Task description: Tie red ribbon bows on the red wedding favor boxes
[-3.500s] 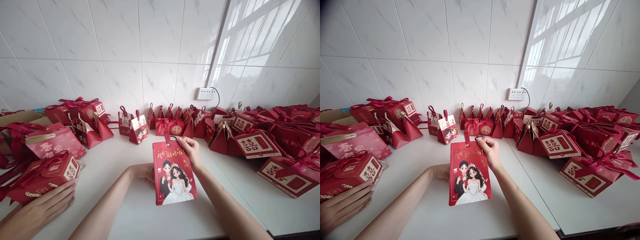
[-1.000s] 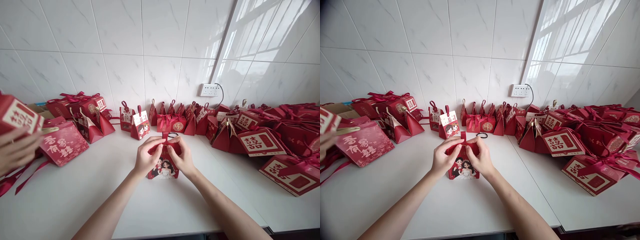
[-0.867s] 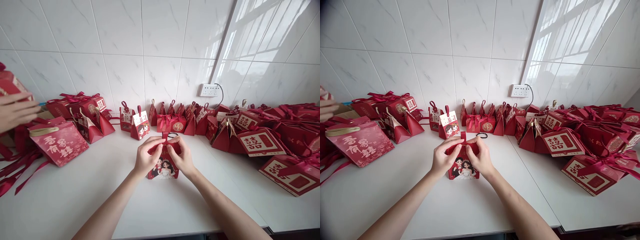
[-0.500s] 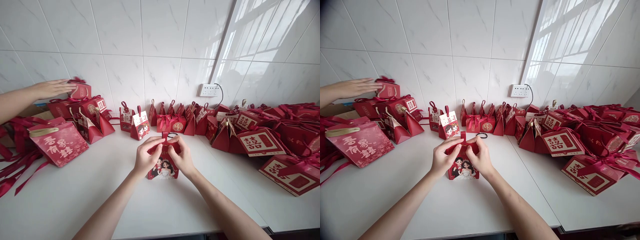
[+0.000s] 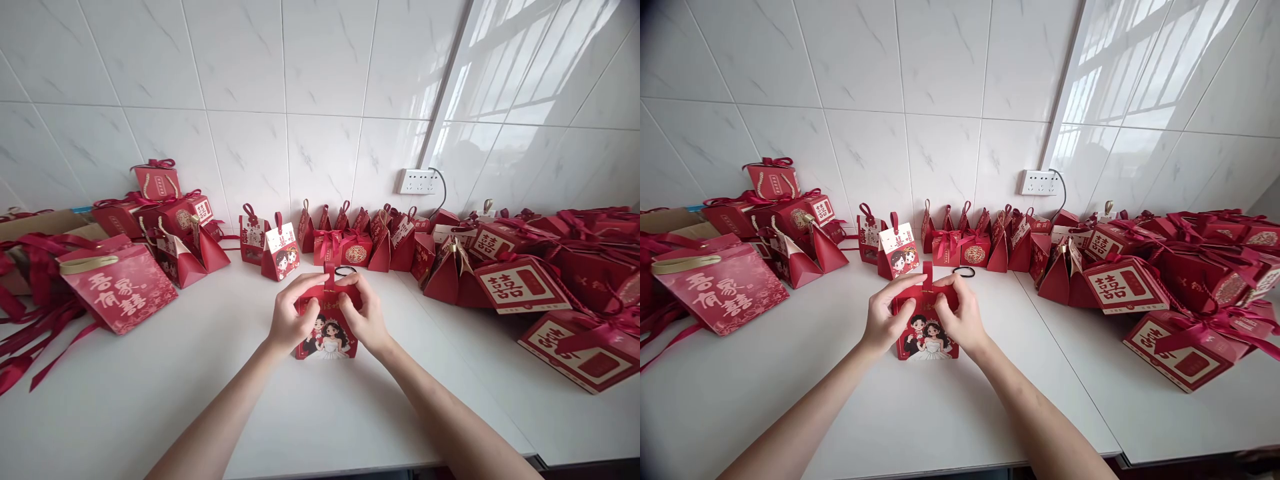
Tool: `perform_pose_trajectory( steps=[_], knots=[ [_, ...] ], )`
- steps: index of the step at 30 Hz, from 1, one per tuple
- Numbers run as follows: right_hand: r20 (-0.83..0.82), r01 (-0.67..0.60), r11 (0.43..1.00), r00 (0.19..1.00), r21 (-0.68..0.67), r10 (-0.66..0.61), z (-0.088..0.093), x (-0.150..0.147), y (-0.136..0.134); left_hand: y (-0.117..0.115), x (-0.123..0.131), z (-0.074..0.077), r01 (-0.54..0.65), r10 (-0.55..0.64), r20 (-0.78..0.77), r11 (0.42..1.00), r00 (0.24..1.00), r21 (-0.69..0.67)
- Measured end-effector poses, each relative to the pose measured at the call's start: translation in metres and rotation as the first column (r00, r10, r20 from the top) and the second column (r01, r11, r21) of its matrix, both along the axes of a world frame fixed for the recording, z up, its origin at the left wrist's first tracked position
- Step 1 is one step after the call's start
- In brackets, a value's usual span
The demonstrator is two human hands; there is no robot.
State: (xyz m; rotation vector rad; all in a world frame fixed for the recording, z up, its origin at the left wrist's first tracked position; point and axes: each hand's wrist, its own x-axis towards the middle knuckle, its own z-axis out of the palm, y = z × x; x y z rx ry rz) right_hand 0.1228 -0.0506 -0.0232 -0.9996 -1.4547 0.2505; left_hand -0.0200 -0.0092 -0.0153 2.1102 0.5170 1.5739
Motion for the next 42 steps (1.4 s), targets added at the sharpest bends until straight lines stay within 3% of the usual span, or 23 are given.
perform_pose_trajectory(
  steps=[6,11,15,19,21,25,27,29,30,32,34,37,40,42],
  knots=[
    [-0.006,0.032,0.999,0.999,0.018,-0.032,-0.004,0.001,0.002,0.0,0.0,-0.001,0.0,-0.001,-0.024,0.999,1.0,-0.044],
    [-0.049,-0.012,1.0,0.999,0.012,0.012,-0.006,0.001,0.003,0.002,0.003,-0.006,-0.012,0.013,0.013,0.999,1.0,-0.052],
    [-0.124,-0.071,0.997,0.99,-0.037,0.066,-0.007,-0.001,0.002,0.002,0.004,-0.007,0.017,-0.014,0.043,0.996,0.999,-0.089],
    [-0.286,-0.045,0.988,0.958,-0.147,0.001,-0.007,-0.002,0.005,0.004,0.005,-0.011,0.096,-0.082,0.082,0.977,0.993,-0.189],
    [-0.445,-0.048,0.978,0.894,-0.203,-0.049,-0.006,0.002,0.01,0.005,0.008,-0.015,0.108,-0.1,0.043,0.957,0.994,-0.27],
    [-0.772,-0.044,0.985,0.627,-0.166,-0.102,-0.008,0.022,0.024,0.003,0.014,-0.021,0.078,-0.131,-0.133,0.933,0.982,-0.35],
    [-0.826,-0.039,0.991,0.558,-0.125,-0.082,-0.009,0.032,0.03,0.0,0.016,-0.022,0.038,-0.085,-0.193,0.97,0.978,-0.238],
    [-0.833,-0.065,0.994,0.552,-0.09,-0.039,-0.009,0.037,0.034,-0.002,0.015,-0.022,-0.03,0.037,-0.223,0.999,0.974,0.036],
    [-0.83,-0.101,0.993,0.558,-0.068,0.0,-0.009,0.038,0.034,-0.003,0.013,-0.022,-0.06,0.108,-0.227,0.976,0.968,0.211],
    [-0.813,-0.213,0.977,0.569,-0.003,0.122,-0.007,0.037,0.034,-0.004,0.009,-0.02,-0.075,0.216,-0.215,0.851,0.952,0.52],
    [-0.772,-0.321,0.945,0.587,0.057,0.246,-0.007,0.037,0.032,-0.005,0.007,-0.018,-0.043,0.236,-0.182,0.714,0.954,0.699],
    [-0.645,-0.282,0.954,0.711,0.101,0.279,-0.011,0.039,0.033,-0.013,0.009,-0.017,0.01,0.145,-0.125,0.612,0.981,0.79],
    [-0.513,-0.124,0.983,0.84,0.133,0.176,-0.018,0.042,0.042,-0.026,0.019,-0.02,0.065,0.036,-0.104,0.569,0.994,0.82],
    [-0.455,-0.06,0.989,0.883,0.132,0.114,-0.021,0.042,0.048,-0.03,0.024,-0.024,0.034,0.017,-0.053,0.561,0.998,0.827]
  ],
)
